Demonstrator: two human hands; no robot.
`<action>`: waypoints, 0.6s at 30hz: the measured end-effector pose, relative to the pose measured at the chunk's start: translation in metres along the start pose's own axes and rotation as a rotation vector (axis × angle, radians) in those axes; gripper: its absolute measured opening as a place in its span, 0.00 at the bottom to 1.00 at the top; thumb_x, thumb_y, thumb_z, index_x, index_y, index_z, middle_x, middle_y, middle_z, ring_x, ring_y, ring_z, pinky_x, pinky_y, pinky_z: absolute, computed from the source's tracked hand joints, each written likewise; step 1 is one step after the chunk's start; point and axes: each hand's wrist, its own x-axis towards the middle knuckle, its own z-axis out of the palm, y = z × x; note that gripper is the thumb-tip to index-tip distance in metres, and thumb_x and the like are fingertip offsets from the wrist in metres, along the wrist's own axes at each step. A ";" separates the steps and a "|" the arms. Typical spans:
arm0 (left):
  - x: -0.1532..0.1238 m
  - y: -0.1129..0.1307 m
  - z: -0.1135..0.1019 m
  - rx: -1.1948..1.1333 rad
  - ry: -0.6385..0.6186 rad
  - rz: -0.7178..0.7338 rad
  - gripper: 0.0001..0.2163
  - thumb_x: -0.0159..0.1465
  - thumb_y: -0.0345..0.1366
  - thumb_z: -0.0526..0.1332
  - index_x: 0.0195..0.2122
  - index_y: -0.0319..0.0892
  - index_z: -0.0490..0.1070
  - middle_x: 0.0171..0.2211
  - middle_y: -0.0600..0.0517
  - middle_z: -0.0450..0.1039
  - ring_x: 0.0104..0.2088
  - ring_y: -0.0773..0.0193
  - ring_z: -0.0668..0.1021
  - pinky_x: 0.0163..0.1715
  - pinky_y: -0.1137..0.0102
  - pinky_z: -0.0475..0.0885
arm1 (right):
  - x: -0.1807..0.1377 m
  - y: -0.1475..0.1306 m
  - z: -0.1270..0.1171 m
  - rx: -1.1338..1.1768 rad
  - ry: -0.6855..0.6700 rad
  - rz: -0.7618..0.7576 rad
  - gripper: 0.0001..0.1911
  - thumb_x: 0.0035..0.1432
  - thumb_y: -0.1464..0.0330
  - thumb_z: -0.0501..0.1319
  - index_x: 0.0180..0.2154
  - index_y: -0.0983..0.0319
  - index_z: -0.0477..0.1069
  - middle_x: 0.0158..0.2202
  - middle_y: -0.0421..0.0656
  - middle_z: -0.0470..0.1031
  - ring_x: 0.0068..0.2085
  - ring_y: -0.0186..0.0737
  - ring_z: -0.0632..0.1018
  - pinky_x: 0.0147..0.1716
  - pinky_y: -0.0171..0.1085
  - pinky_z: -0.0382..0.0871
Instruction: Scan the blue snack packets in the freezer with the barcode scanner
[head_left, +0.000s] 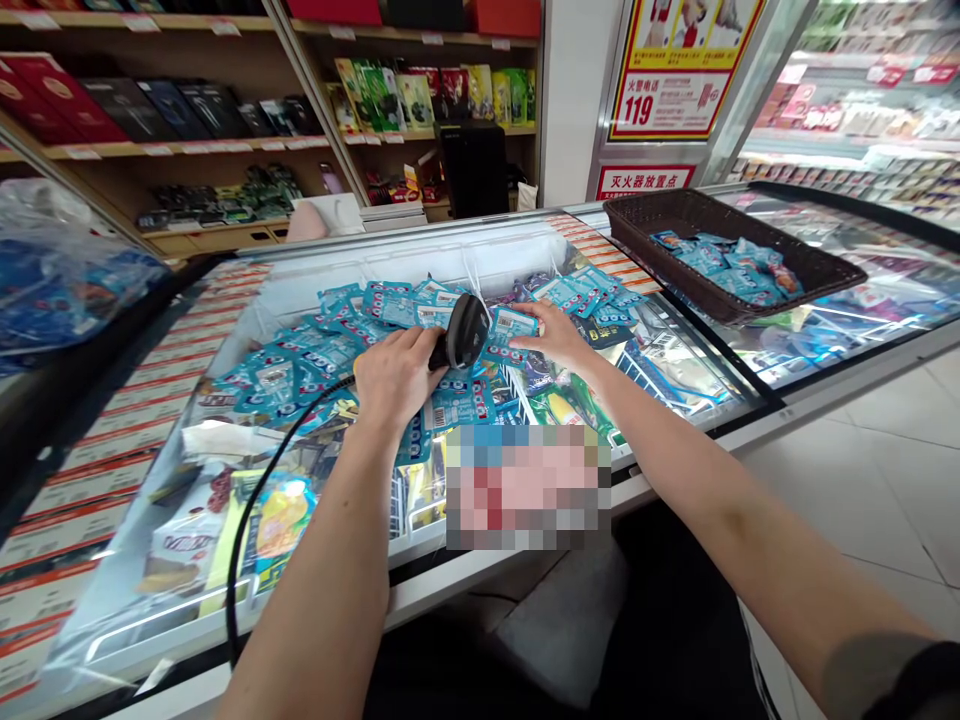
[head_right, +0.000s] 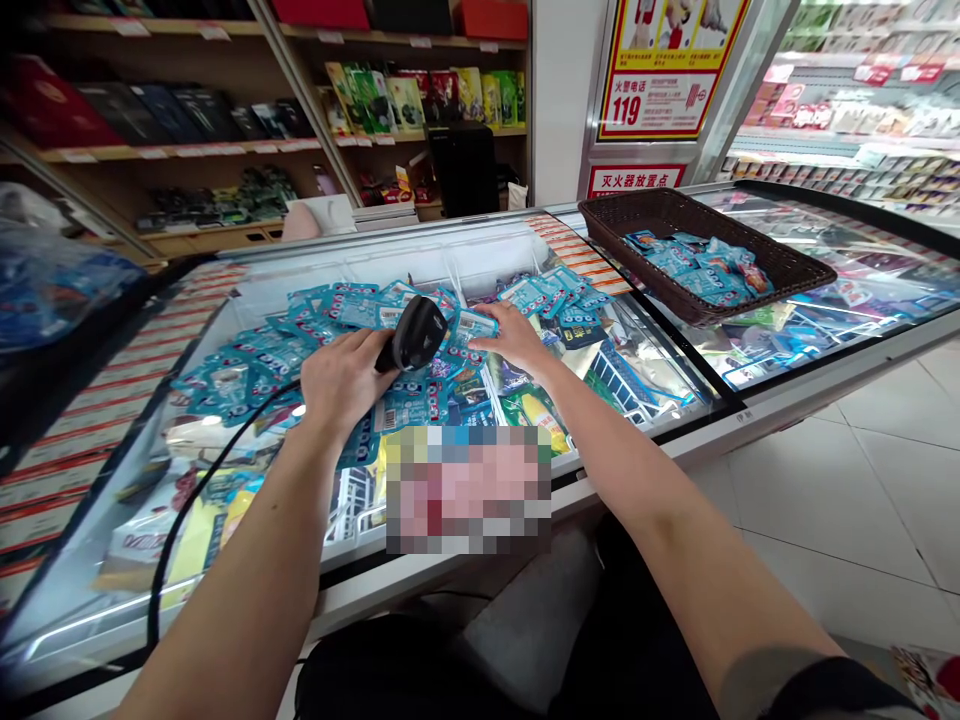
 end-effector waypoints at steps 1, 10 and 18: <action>0.000 0.000 0.000 0.002 0.002 -0.001 0.17 0.62 0.43 0.56 0.51 0.45 0.68 0.40 0.47 0.75 0.45 0.51 0.75 0.35 0.63 0.64 | 0.001 0.003 0.000 0.019 0.014 0.006 0.33 0.46 0.56 0.70 0.53 0.60 0.70 0.46 0.47 0.71 0.48 0.49 0.73 0.49 0.48 0.66; -0.001 0.002 -0.002 -0.007 -0.013 -0.040 0.17 0.62 0.43 0.56 0.51 0.46 0.68 0.41 0.47 0.75 0.45 0.52 0.75 0.34 0.63 0.64 | 0.005 0.015 0.003 0.415 0.128 0.114 0.35 0.43 0.53 0.69 0.52 0.61 0.68 0.43 0.46 0.74 0.36 0.39 0.75 0.40 0.42 0.72; -0.001 0.000 0.000 -0.019 -0.012 -0.031 0.17 0.62 0.43 0.56 0.51 0.46 0.68 0.41 0.46 0.75 0.46 0.52 0.75 0.35 0.64 0.65 | 0.002 0.006 0.004 0.248 0.023 -0.012 0.17 0.53 0.52 0.62 0.35 0.59 0.72 0.42 0.43 0.74 0.41 0.39 0.76 0.42 0.42 0.72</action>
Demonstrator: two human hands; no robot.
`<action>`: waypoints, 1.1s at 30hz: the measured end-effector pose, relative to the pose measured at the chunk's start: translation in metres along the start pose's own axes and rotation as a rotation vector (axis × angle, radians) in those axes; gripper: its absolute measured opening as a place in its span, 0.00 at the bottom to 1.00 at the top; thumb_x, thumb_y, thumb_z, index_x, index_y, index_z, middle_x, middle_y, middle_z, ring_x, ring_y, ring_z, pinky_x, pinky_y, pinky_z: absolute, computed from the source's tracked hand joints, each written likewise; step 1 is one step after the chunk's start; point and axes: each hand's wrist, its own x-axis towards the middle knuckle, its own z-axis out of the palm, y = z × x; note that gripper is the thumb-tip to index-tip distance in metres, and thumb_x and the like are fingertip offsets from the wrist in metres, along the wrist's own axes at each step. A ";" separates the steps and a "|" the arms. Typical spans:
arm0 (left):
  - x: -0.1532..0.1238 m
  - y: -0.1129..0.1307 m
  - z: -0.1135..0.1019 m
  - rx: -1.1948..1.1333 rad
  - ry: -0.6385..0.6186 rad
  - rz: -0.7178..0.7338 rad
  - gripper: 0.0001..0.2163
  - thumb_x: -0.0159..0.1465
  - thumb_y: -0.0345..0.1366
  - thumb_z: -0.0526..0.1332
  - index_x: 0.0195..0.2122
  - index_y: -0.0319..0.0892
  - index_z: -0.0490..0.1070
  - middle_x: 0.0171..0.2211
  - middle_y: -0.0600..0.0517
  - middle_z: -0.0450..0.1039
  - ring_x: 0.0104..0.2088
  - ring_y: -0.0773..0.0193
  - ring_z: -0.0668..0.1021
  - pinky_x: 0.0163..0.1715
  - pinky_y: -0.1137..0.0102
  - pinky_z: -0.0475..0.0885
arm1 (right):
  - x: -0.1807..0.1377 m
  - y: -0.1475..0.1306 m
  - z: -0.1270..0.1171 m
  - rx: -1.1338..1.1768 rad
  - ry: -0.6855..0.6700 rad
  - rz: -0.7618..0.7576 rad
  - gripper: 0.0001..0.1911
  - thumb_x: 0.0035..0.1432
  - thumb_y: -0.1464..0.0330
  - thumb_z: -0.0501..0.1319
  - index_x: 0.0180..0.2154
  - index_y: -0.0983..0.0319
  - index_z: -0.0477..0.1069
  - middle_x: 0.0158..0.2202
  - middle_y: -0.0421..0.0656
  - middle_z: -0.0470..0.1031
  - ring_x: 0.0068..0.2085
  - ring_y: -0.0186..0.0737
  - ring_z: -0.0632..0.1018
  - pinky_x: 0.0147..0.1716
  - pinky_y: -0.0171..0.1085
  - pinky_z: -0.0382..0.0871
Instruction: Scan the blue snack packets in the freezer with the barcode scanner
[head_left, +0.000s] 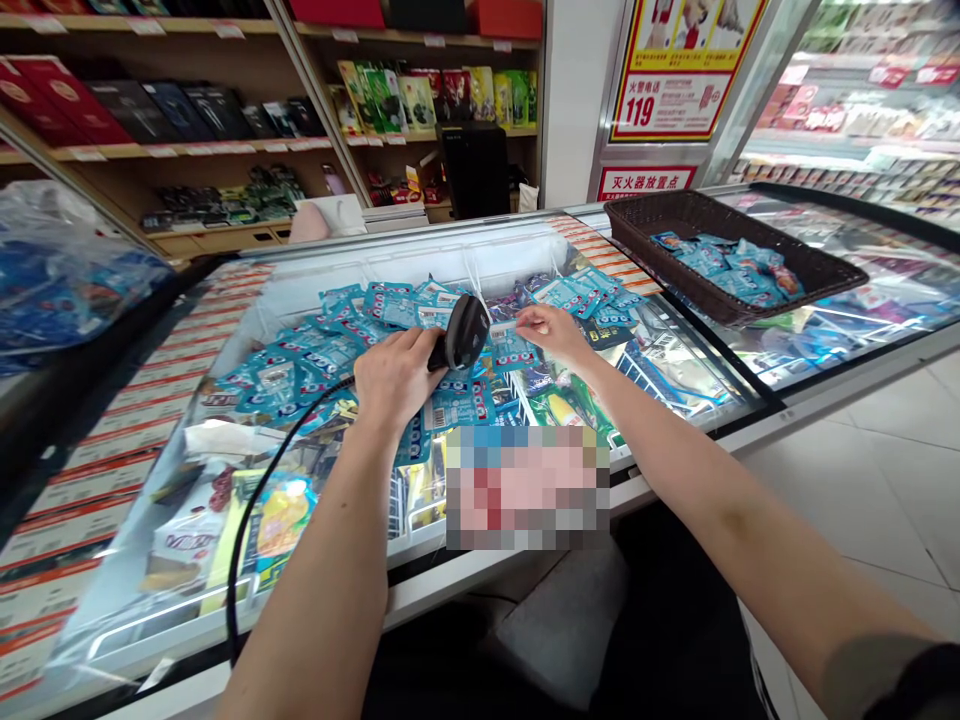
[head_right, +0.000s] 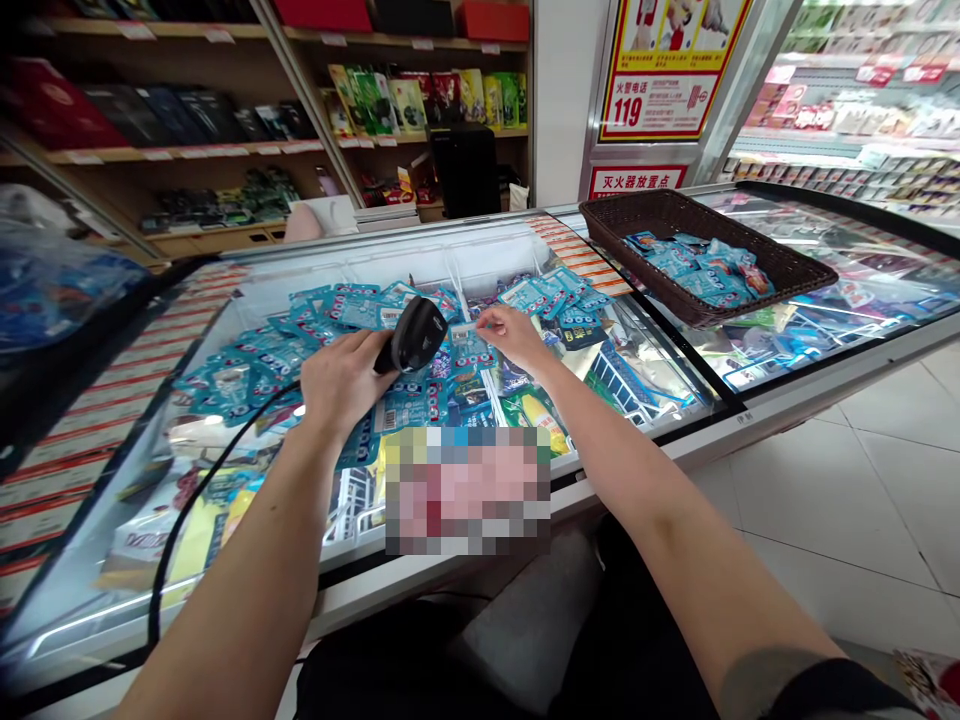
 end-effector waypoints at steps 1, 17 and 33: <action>0.000 0.000 0.000 0.006 0.000 0.006 0.17 0.62 0.43 0.56 0.51 0.46 0.68 0.41 0.46 0.75 0.46 0.52 0.75 0.35 0.64 0.65 | -0.001 -0.003 0.001 -0.068 -0.034 -0.026 0.18 0.54 0.51 0.62 0.35 0.59 0.73 0.45 0.44 0.74 0.44 0.41 0.76 0.44 0.43 0.72; 0.000 0.003 -0.004 -0.011 -0.032 -0.011 0.18 0.62 0.43 0.55 0.52 0.46 0.68 0.43 0.45 0.75 0.47 0.51 0.75 0.37 0.64 0.66 | -0.010 -0.026 0.003 -0.538 0.001 0.029 0.44 0.36 0.40 0.67 0.49 0.61 0.68 0.41 0.50 0.72 0.51 0.59 0.70 0.53 0.59 0.60; 0.001 0.005 -0.006 0.023 -0.066 0.014 0.17 0.60 0.41 0.57 0.50 0.47 0.69 0.40 0.46 0.75 0.43 0.51 0.76 0.32 0.63 0.64 | -0.004 -0.005 -0.005 -0.211 -0.004 0.010 0.40 0.49 0.52 0.67 0.59 0.59 0.58 0.57 0.50 0.66 0.58 0.52 0.68 0.57 0.49 0.61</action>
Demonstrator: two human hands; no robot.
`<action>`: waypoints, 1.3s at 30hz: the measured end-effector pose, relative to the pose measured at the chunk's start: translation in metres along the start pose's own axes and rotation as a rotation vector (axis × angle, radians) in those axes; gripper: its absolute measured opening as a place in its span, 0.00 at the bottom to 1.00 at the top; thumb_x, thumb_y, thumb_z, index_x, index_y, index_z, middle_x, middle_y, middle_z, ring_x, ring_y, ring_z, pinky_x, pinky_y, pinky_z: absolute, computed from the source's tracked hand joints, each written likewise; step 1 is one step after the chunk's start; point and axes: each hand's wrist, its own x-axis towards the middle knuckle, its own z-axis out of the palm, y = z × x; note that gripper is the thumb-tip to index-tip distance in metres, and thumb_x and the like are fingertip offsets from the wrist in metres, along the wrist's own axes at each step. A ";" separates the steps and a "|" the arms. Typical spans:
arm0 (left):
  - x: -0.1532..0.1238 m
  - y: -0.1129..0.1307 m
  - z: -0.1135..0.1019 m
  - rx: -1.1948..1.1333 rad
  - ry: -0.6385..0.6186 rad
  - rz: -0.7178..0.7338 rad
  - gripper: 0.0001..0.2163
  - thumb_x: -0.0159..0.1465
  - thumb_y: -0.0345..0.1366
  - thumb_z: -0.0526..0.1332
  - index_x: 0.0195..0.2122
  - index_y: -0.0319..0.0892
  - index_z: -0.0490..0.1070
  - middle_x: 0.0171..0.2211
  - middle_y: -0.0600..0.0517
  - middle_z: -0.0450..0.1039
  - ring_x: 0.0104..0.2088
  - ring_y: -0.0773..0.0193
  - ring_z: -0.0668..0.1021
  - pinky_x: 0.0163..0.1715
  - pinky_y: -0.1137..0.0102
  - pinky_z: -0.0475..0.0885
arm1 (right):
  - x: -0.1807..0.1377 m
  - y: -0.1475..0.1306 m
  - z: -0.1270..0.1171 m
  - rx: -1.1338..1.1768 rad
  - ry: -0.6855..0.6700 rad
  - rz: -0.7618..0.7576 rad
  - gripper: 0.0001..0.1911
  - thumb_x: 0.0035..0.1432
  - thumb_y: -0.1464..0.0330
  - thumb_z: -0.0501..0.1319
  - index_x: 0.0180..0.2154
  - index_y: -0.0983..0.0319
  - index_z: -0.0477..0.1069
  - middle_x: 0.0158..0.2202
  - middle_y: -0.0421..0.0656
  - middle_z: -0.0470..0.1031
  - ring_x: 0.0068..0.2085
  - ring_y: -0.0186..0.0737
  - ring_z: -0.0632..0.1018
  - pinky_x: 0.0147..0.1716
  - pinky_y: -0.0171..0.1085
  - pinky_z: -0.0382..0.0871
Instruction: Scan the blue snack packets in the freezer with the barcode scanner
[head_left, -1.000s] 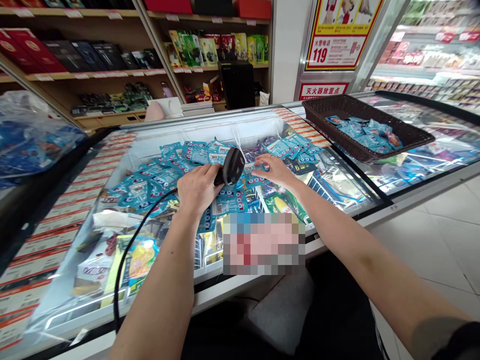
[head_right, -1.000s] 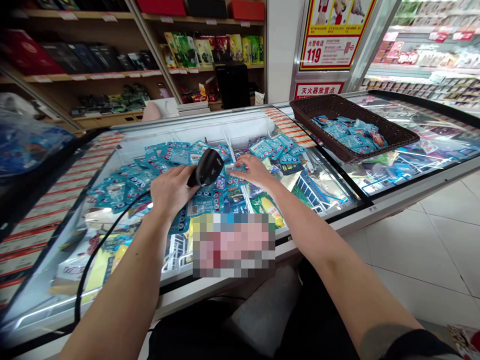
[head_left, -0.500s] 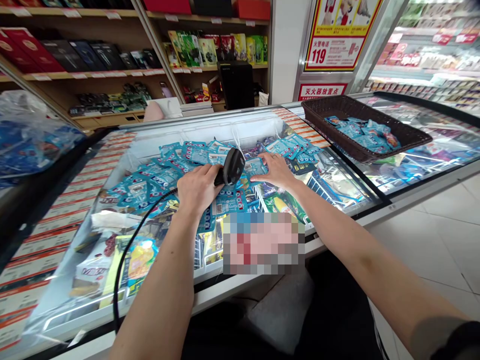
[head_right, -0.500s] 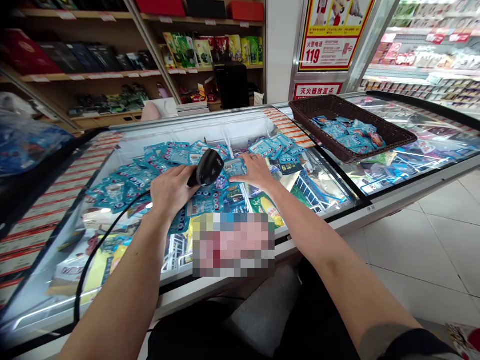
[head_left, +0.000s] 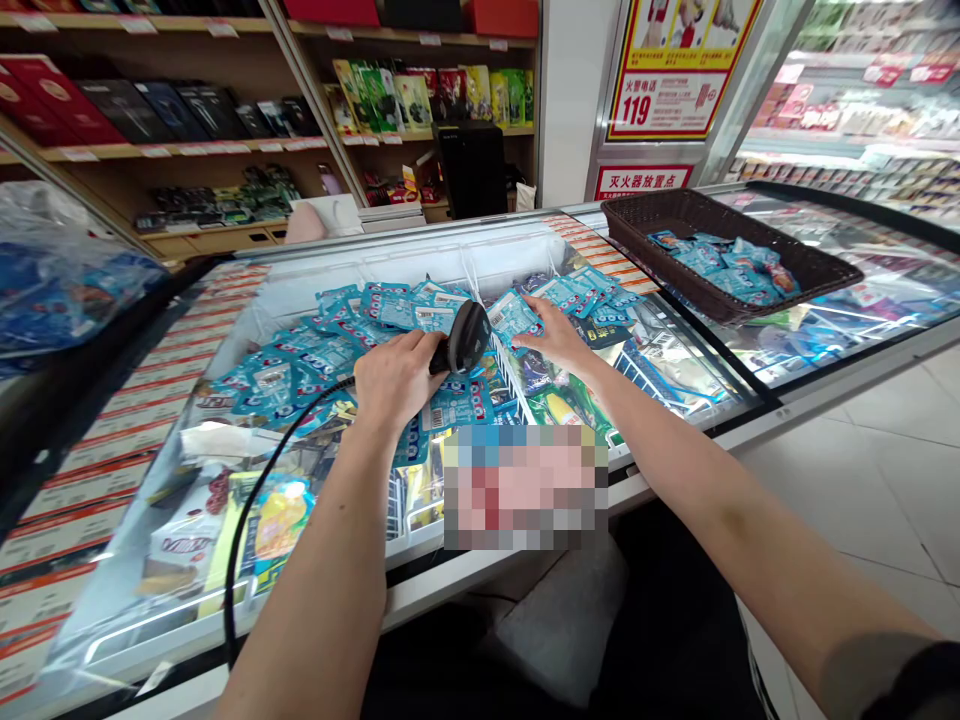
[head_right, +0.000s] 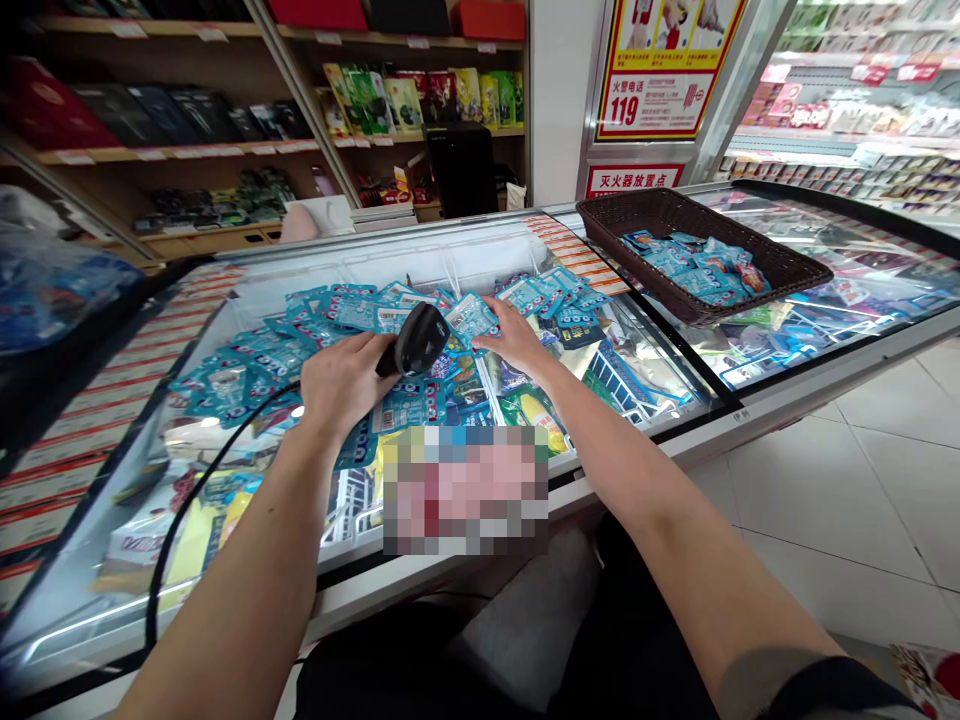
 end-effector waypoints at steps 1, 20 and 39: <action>0.000 0.001 -0.001 0.005 -0.006 0.001 0.17 0.60 0.41 0.57 0.50 0.47 0.69 0.40 0.46 0.75 0.43 0.51 0.76 0.32 0.63 0.64 | 0.000 0.001 0.000 -0.006 0.008 -0.003 0.38 0.49 0.53 0.66 0.58 0.60 0.59 0.55 0.50 0.67 0.57 0.52 0.68 0.57 0.49 0.61; 0.003 0.003 -0.005 -0.028 -0.090 0.037 0.16 0.59 0.42 0.58 0.48 0.48 0.70 0.42 0.49 0.76 0.42 0.52 0.78 0.31 0.65 0.66 | -0.003 -0.006 0.000 -0.070 0.062 -0.022 0.25 0.56 0.59 0.60 0.53 0.58 0.56 0.51 0.48 0.70 0.52 0.50 0.72 0.51 0.48 0.66; 0.000 -0.003 -0.005 0.013 0.016 -0.065 0.17 0.61 0.43 0.56 0.50 0.46 0.69 0.41 0.46 0.75 0.44 0.52 0.76 0.34 0.64 0.65 | -0.004 -0.011 -0.005 -0.202 0.272 0.209 0.33 0.57 0.55 0.58 0.59 0.61 0.53 0.51 0.54 0.69 0.55 0.59 0.68 0.55 0.60 0.58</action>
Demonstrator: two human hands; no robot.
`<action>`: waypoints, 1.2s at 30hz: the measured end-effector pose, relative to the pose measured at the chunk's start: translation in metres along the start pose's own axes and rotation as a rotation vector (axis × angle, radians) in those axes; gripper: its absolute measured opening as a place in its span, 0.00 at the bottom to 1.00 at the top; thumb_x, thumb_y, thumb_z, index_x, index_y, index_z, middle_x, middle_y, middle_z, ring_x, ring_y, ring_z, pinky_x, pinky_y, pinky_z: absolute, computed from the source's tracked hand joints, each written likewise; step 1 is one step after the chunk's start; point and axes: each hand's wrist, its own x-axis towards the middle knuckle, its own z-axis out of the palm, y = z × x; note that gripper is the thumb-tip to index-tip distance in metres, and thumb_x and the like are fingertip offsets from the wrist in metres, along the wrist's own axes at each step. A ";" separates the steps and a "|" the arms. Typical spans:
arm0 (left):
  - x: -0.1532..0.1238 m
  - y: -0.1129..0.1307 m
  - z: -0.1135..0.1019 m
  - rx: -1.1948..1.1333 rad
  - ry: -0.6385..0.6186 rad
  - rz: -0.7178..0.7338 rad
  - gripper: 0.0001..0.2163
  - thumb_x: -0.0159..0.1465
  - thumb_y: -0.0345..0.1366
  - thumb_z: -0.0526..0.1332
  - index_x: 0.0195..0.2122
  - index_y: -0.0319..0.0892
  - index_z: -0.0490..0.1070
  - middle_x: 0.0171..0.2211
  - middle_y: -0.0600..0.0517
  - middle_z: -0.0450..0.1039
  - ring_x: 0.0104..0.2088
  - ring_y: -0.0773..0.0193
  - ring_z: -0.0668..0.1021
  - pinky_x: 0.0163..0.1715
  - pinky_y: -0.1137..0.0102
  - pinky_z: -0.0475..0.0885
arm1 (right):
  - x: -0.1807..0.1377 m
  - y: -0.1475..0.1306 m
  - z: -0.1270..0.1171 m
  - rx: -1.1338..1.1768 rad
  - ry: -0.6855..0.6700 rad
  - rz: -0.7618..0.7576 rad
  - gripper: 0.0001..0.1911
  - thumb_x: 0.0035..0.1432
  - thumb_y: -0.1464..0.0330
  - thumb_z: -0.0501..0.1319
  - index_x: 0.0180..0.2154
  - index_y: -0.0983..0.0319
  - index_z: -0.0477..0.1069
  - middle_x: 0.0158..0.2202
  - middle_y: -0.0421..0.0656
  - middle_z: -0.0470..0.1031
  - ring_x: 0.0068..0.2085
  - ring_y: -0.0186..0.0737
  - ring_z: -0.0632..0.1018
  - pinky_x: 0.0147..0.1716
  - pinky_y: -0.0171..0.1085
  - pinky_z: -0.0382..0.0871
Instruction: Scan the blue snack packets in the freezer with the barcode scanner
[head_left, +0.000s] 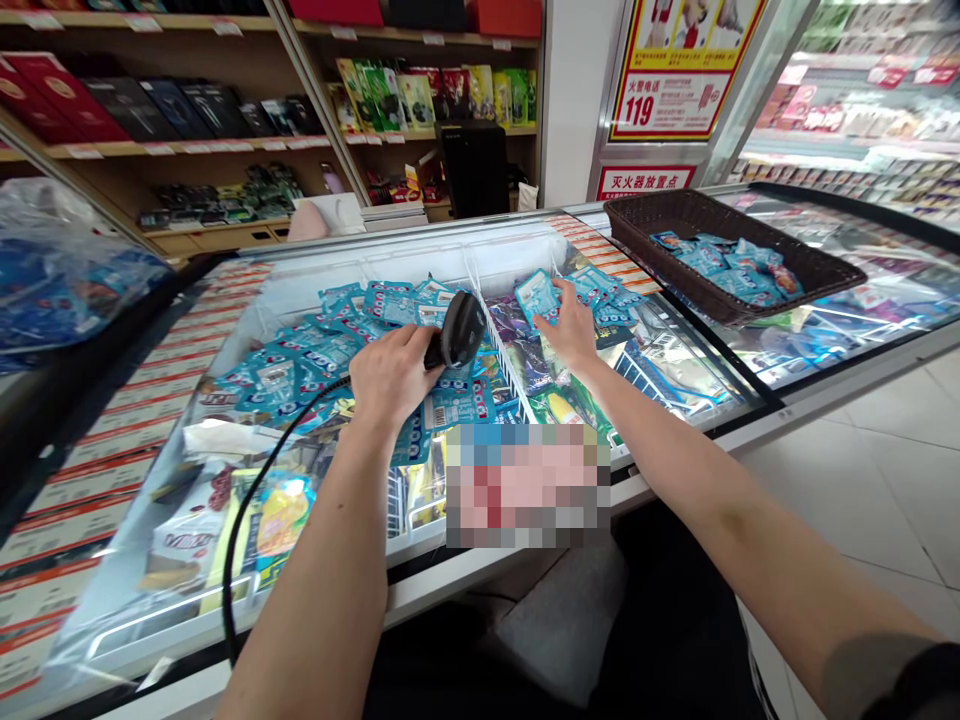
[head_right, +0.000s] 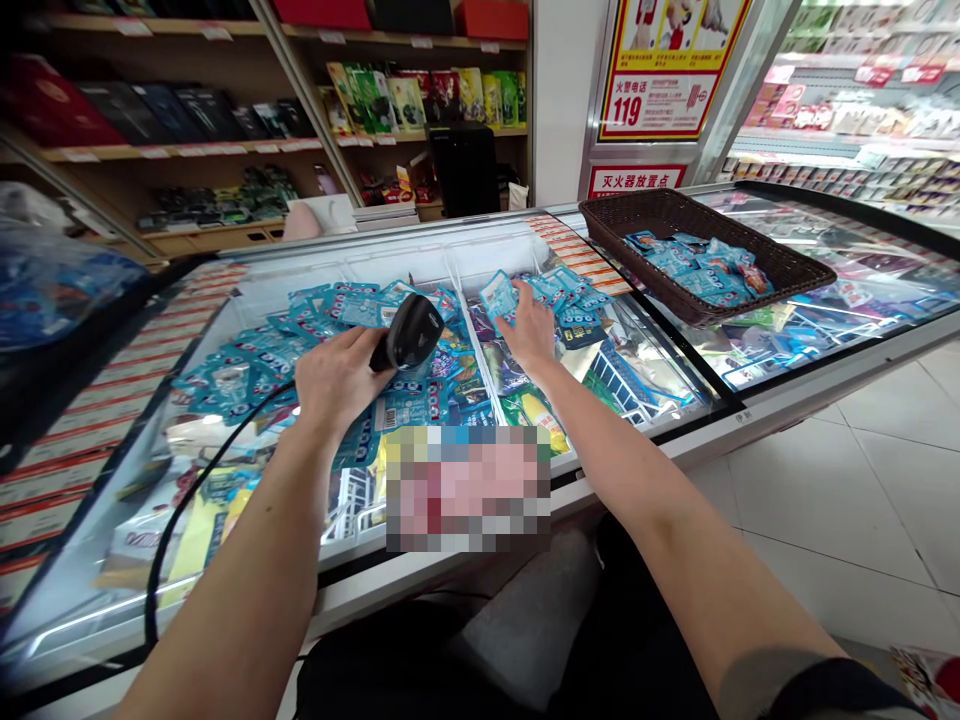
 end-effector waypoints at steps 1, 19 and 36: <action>0.000 -0.001 0.000 -0.003 0.004 -0.016 0.17 0.61 0.44 0.56 0.50 0.46 0.69 0.41 0.46 0.75 0.44 0.52 0.76 0.35 0.64 0.65 | 0.000 -0.001 -0.001 -0.038 0.049 0.037 0.33 0.57 0.55 0.58 0.59 0.62 0.53 0.53 0.56 0.66 0.58 0.61 0.65 0.56 0.62 0.54; -0.001 -0.008 0.003 -0.073 0.064 -0.220 0.17 0.61 0.42 0.55 0.51 0.46 0.69 0.43 0.45 0.73 0.46 0.51 0.74 0.39 0.64 0.63 | -0.005 -0.002 0.005 -0.425 -0.010 -0.195 0.21 0.66 0.57 0.48 0.46 0.60 0.75 0.52 0.47 0.73 0.57 0.50 0.67 0.62 0.58 0.42; -0.003 -0.022 0.004 -0.106 0.085 -0.364 0.20 0.60 0.43 0.56 0.52 0.44 0.68 0.46 0.43 0.72 0.49 0.48 0.72 0.43 0.61 0.65 | -0.019 -0.044 -0.002 -0.093 -0.664 -0.805 0.20 0.66 0.54 0.50 0.53 0.51 0.70 0.63 0.37 0.62 0.65 0.42 0.59 0.61 0.49 0.55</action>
